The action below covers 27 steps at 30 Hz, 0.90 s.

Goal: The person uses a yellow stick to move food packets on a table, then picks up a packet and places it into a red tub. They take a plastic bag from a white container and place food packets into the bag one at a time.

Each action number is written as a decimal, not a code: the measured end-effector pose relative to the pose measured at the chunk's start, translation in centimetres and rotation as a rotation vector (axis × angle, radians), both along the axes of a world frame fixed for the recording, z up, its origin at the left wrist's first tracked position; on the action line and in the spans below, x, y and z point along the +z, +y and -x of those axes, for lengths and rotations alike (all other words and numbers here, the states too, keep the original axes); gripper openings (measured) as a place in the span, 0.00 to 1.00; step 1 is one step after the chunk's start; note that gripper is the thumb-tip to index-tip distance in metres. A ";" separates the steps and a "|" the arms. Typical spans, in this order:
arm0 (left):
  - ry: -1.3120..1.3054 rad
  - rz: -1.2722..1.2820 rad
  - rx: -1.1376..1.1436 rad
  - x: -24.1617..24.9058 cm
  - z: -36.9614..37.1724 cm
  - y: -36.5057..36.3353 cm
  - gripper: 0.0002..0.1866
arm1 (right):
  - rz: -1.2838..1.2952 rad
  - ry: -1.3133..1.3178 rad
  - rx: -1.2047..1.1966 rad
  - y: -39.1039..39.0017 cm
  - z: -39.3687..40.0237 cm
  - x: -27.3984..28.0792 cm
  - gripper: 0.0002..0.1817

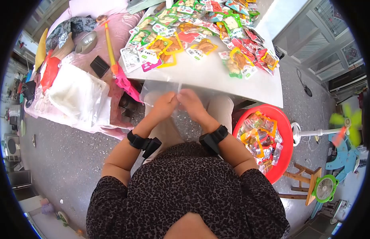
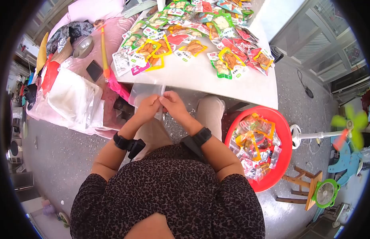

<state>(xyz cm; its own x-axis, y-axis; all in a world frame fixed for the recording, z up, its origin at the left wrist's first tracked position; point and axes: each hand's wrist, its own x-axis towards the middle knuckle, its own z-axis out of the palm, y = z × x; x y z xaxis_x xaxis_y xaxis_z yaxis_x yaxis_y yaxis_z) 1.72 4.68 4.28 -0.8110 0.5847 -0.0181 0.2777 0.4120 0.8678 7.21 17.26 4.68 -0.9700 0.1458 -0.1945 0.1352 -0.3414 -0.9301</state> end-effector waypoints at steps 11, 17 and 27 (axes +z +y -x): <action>-0.272 -0.155 0.092 -1.4 -0.5 1.0 0.09 | 0.180 -0.118 -0.073 0.7 -0.5 -0.7 0.05; 0.030 -0.033 0.035 -2.4 -1.6 1.4 0.07 | -0.052 -0.069 0.024 0.7 -0.5 -1.4 0.06; 0.318 -0.076 0.218 -1.8 -2.5 1.2 0.16 | -0.191 0.024 -0.015 1.4 -0.4 -1.3 0.06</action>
